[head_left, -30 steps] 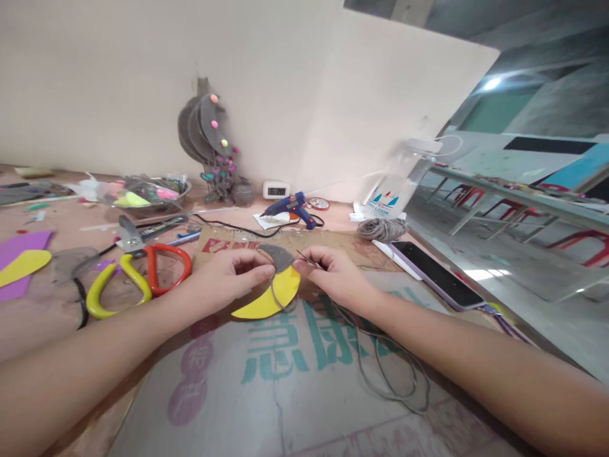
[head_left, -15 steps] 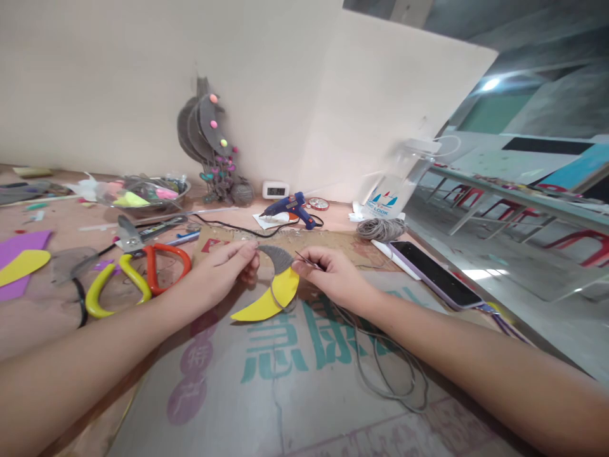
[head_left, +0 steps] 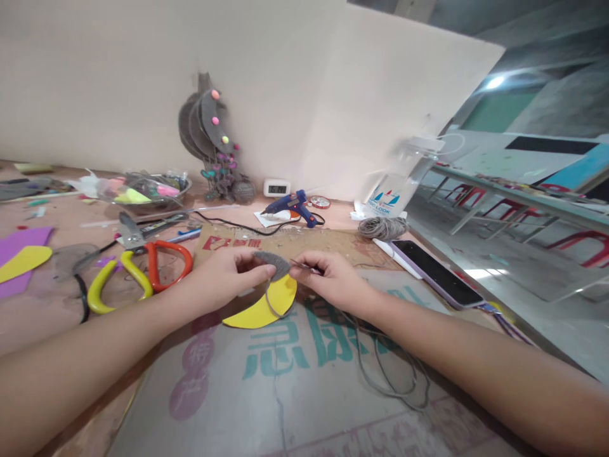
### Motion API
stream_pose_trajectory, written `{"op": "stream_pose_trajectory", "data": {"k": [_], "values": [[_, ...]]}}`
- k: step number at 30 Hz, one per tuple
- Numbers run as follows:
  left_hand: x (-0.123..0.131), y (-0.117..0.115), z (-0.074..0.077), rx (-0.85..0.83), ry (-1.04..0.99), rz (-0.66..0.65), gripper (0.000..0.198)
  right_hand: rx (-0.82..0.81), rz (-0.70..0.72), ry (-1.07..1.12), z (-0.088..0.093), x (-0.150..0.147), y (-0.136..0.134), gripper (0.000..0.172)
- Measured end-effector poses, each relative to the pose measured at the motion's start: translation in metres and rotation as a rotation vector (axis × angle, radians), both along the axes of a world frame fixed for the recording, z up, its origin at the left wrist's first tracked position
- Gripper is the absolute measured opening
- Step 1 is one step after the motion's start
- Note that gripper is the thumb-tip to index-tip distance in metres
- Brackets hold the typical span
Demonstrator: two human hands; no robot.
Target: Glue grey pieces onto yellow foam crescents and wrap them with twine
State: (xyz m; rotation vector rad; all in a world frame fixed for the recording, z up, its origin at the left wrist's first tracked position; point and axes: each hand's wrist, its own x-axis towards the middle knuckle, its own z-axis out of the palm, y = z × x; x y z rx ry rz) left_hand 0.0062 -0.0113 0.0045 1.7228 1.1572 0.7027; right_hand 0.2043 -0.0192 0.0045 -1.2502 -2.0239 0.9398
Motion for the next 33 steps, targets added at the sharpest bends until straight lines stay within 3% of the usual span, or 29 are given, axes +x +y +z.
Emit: {"op": "stream_pose_trajectory", "data": {"k": [7,12,16,19,23,26,29,31,33], "values": [[-0.002,0.002,-0.002,0.026,-0.056,-0.059,0.030,-0.003,0.003,-0.012,-0.003,0.002,0.002,0.025],[-0.002,0.003,-0.002,0.047,-0.044,-0.015,0.028,0.019,0.031,-0.013,0.000,0.000,0.000,0.022],[-0.001,0.002,-0.001,0.061,-0.035,0.033,0.027,0.197,-0.066,0.044,0.004,0.012,0.013,0.031],[-0.002,0.002,-0.003,0.141,-0.049,0.003,0.031,0.306,-0.166,-0.051,0.007,0.024,0.031,0.033],[-0.002,0.005,-0.009,0.120,-0.127,-0.008,0.034,0.228,-0.003,-0.155,0.012,0.017,0.048,0.035],[-0.001,0.007,-0.012,0.110,-0.170,-0.034,0.034,0.147,0.013,-0.186,0.015,-0.003,0.056,0.039],[0.000,0.007,-0.010,0.146,-0.165,-0.039,0.033,0.205,-0.083,-0.197,0.017,-0.009,0.066,0.027],[-0.001,0.007,-0.009,0.167,-0.159,-0.021,0.032,0.288,-0.256,-0.212,0.017,0.000,0.075,0.017],[-0.001,0.008,-0.007,0.184,-0.165,-0.014,0.030,0.292,-0.387,-0.221,0.016,0.017,0.086,0.025]]}}
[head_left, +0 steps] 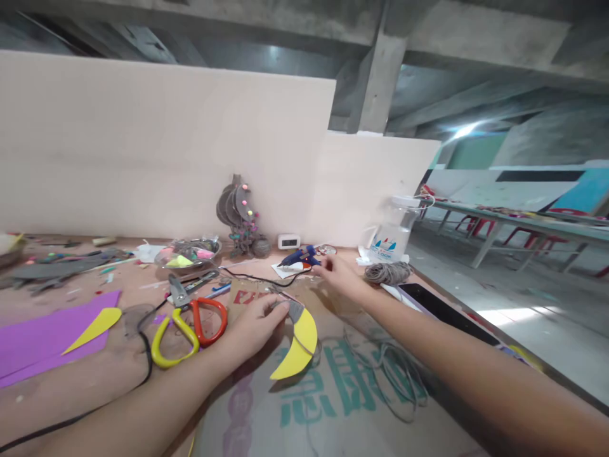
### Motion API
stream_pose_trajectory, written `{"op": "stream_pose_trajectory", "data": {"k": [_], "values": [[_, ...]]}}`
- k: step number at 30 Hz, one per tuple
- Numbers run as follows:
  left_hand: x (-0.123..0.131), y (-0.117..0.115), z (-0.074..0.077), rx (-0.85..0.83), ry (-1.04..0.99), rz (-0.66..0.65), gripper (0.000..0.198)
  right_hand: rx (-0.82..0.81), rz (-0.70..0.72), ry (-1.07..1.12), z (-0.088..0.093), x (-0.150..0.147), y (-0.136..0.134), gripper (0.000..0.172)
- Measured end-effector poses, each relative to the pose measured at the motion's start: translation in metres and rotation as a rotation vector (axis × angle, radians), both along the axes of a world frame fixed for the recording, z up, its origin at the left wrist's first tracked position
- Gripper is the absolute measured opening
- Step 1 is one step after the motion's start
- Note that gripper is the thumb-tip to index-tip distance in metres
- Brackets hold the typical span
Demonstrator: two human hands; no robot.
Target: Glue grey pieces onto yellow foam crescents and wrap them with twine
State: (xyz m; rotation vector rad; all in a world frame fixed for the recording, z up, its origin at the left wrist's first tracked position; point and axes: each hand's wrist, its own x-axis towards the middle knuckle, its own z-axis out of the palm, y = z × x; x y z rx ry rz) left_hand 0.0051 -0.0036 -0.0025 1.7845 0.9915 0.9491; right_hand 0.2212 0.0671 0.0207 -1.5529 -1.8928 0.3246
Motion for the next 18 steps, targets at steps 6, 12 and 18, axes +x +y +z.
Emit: {"op": "stream_pose_trajectory", "data": {"k": [6,12,18], "values": [[0.000,0.001,0.001,-0.001,0.017,0.001,0.030,-0.060,-0.069,-0.005,-0.002,0.022,0.025,0.047],[0.001,0.001,-0.001,0.000,0.037,0.021,0.031,-0.076,0.038,0.005,-0.010,-0.001,0.042,0.040],[0.000,0.001,-0.001,-0.007,0.026,0.021,0.030,-0.127,-0.024,0.068,-0.013,0.004,0.051,0.024]]}}
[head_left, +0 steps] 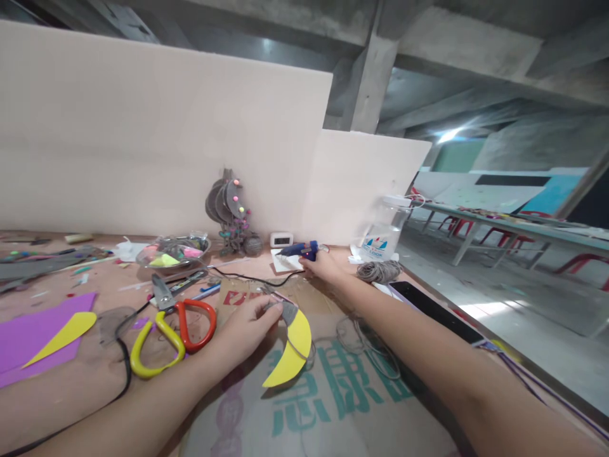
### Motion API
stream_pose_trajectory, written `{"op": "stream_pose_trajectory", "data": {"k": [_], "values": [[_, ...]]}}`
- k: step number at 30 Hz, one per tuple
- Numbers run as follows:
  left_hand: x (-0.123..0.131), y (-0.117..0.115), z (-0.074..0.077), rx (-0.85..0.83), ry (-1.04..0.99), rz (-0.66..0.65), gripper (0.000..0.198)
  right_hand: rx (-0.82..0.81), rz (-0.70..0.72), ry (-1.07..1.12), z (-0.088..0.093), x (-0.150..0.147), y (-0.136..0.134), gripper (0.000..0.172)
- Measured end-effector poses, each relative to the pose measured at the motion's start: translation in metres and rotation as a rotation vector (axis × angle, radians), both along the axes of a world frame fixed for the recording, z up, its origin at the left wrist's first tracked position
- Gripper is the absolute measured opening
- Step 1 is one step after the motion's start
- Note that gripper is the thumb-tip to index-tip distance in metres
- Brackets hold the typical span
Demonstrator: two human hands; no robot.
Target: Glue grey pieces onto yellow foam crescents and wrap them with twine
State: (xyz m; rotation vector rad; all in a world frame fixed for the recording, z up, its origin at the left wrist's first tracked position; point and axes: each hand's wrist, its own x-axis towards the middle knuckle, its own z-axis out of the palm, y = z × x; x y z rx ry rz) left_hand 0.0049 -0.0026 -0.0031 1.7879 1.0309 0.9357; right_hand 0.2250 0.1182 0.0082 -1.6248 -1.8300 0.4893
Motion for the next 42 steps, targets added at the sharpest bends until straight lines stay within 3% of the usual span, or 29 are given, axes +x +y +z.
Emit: {"op": "stream_pose_trajectory", "data": {"k": [7,12,17,22,25,31,42], "values": [[0.000,-0.001,0.000,-0.008,0.015,-0.006,0.031,-0.036,0.060,0.124,0.027,0.015,-0.019,0.025],[0.000,-0.002,0.001,-0.027,0.023,-0.007,0.034,-0.027,0.133,0.257,0.037,0.013,-0.054,0.027],[-0.002,-0.003,0.004,0.029,0.011,-0.001,0.031,-0.072,0.224,0.379,0.034,0.012,-0.111,0.025],[-0.004,-0.004,0.007,0.034,0.089,0.055,0.028,-0.035,0.111,0.205,0.017,0.017,-0.145,0.031],[-0.004,-0.004,0.008,0.035,0.107,0.087,0.028,-0.055,0.081,0.189,0.008,0.019,-0.151,0.030],[-0.006,-0.003,0.006,0.030,0.103,0.133,0.027,-0.205,0.189,0.207,0.004,0.016,-0.157,0.029],[-0.007,-0.001,0.005,0.051,0.112,0.136,0.025,-0.202,0.215,0.103,0.007,0.009,-0.161,0.030]]}}
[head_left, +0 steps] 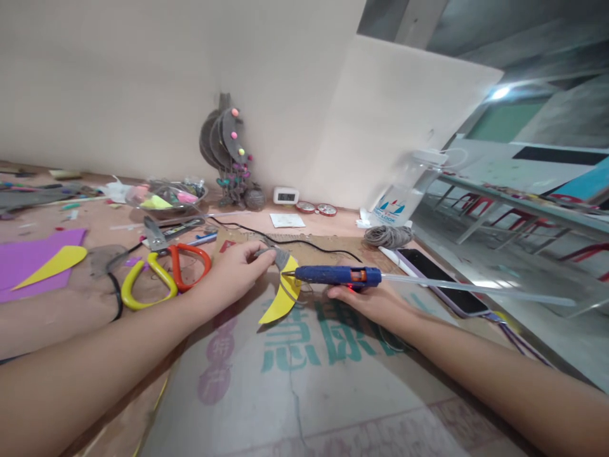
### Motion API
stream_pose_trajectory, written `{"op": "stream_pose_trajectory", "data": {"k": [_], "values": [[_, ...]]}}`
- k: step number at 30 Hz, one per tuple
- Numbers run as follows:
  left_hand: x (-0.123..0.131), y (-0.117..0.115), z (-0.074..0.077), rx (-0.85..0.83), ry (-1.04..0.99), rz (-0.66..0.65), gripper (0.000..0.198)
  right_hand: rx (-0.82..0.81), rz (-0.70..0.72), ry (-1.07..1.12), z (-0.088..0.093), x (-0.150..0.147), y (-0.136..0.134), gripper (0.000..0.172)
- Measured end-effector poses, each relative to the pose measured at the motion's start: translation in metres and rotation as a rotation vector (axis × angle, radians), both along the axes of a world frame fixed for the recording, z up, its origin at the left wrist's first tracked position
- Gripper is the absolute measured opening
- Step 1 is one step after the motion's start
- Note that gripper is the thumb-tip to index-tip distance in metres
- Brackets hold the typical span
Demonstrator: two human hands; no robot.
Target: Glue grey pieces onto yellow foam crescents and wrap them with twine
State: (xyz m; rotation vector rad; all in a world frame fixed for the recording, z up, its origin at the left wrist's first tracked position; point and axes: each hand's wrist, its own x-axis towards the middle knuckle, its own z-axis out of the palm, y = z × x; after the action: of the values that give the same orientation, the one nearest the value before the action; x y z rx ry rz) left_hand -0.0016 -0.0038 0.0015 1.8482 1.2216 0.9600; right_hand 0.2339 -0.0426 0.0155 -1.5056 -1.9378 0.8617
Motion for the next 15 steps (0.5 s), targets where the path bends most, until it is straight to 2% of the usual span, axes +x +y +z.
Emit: {"op": "stream_pose_trajectory", "data": {"k": [5,15], "values": [[-0.0003,0.0014,-0.0031,-0.005,-0.016,-0.016,0.025,0.001,-0.002,0.007,-0.0002,-0.0010,-0.0005,0.030],[0.0021,0.0001,0.0010,-0.023,0.007,-0.004,0.023,0.025,0.033,-0.003,-0.0037,-0.0008,-0.0003,0.027]]}}
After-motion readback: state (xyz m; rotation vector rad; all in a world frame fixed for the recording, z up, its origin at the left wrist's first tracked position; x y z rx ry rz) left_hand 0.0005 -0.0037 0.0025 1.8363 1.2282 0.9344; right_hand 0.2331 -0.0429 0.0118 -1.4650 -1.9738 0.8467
